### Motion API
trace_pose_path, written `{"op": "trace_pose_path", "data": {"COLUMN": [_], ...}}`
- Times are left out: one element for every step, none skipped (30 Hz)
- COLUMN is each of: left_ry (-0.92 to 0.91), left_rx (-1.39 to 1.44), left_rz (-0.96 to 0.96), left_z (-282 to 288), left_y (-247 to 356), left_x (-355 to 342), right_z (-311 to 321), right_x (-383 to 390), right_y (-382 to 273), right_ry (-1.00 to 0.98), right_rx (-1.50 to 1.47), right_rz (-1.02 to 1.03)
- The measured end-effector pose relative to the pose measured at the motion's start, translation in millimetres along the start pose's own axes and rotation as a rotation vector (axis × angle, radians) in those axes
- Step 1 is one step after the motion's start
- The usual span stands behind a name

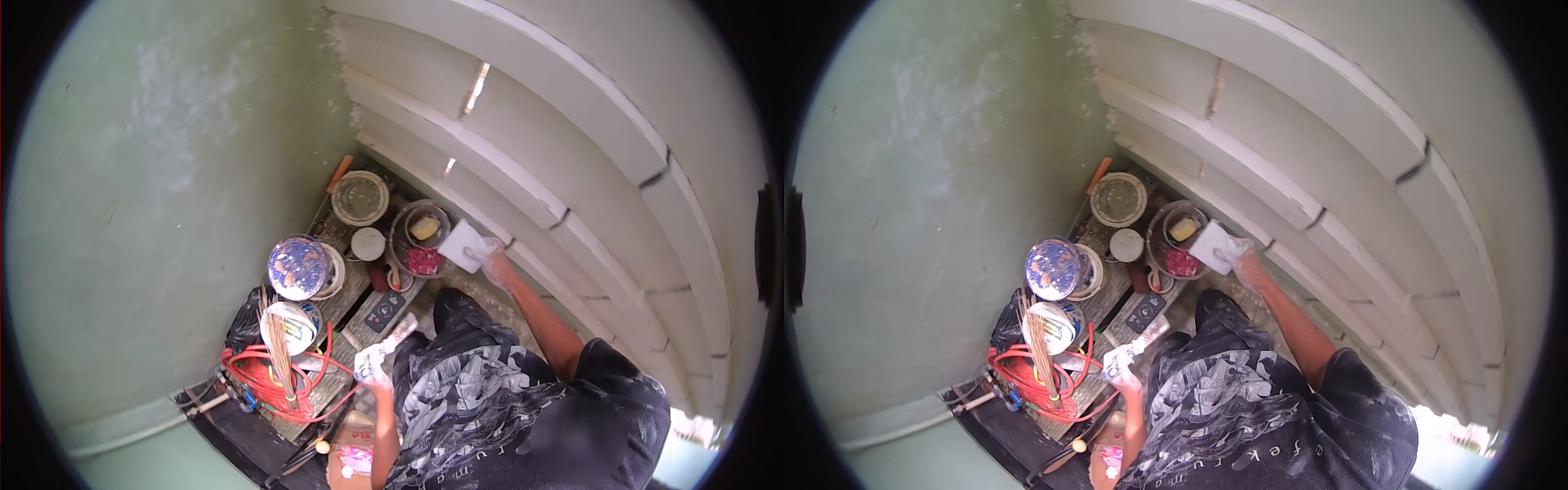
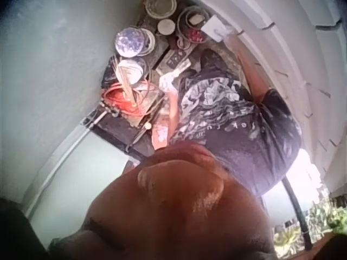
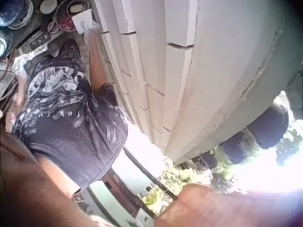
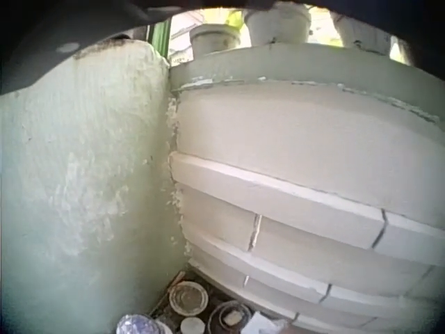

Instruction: Applying plaster or filler to gaps in a wall using a putty knife.

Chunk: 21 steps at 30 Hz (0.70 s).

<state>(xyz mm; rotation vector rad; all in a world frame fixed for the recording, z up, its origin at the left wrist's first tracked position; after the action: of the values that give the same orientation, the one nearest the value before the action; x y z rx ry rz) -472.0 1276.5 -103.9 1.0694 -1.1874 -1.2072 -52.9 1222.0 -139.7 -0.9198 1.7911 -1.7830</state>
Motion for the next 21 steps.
{"op": "trace_pose_path", "data": {"left_ry": [-0.127, -0.203, -0.281, -0.356, -0.406, -0.457, -0.477, -0.495, -0.503, -0.506, -0.51, -0.512, -0.516, -0.719, -0.897, -0.889, -0.923, -0.956, -0.899, -0.886, -0.843], "left_rx": [-0.009, 0.232, 0.24, 0.247, 0.305, 0.362, 0.367, 0.373, 0.349, 0.325, 0.154, -0.018, -0.024, 0.054, 0.134, 0.132, -0.001, -0.135, -0.119, -0.121, -0.168], "left_rz": [-0.119, -0.002, 0.031, 0.064, 0.146, 0.227, 0.158, 0.087, 0.089, 0.094, -0.138, -0.367, -0.367, 0.025, 0.425, 0.426, 0.391, 0.352, 0.317, 0.315, 0.208], "left_z": [-13, -31, -48, -63, -81, -101, -117, -132, -151, -168, -186, -204, -210, -231, -246, -249, -252, -256, -256, -255, -254], "left_y": [4, 25, 31, 35, 34, 34, 46, 57, 66, 78, 106, 133, 152, 143, 127, 127, 121, 116, 117, 116, 126], "left_x": [-2, -9, -16, -22, -29, -36, -44, -53, -62, -70, -78, -80, -82, -82, -71, -76, -79, -80, -85, -86, -92], "right_z": [3, -10, -21, -21, -27, -29, -28, -32, -34, -32, -38, -40, -44, -41, -41, -40, -37, -36, -31, -28, -29], "right_x": [9, 18, 26, 33, 40, 43, 44, 48, 46, 43, 45, 48, 46, 42, 37, 32, 26, 21, 16, 13, 10], "right_y": [2, -2, -12, -24, -37, -42, -41, -36, -34, -36, -40, -43, -48, -51, -56, -61, -65, -66, -62, -59, -63], "right_ry": [0.025, -0.007, -0.042, -0.026, -0.019, -0.012, -0.003, -0.054, -0.106, -0.105, -0.184, -0.259, -0.409, -0.408, -0.388, -0.37, -0.331, -0.34, -0.293, -0.249, -0.266], "right_rx": [-0.003, -0.212, -0.423, -0.43, -0.519, -0.609, -0.623, -0.637, -0.644, -0.651, -0.652, -0.653, -0.663, -0.668, -0.645, -0.622, -0.596, -0.599, -0.602, -0.604, -0.606], "right_rz": [-0.006, -0.063, -0.112, -0.112, -0.125, -0.133, -0.126, -0.163, -0.198, -0.195, -0.207, -0.219, -0.196, -0.198, -0.191, -0.186, -0.196, -0.198, -0.224, -0.252, -0.257]}}
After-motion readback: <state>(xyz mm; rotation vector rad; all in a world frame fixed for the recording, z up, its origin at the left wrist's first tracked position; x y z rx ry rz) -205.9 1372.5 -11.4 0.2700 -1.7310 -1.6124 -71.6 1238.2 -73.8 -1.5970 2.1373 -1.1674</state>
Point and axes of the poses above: each hand's wrist, its own x-axis away from the middle knuckle, its own z-axis out of the back of the hand, y = z × x, the point moved 9 cm from there along -x, towards the middle knuckle, and after that the axes turned 9 degrees about z, right-handed, at the moved point
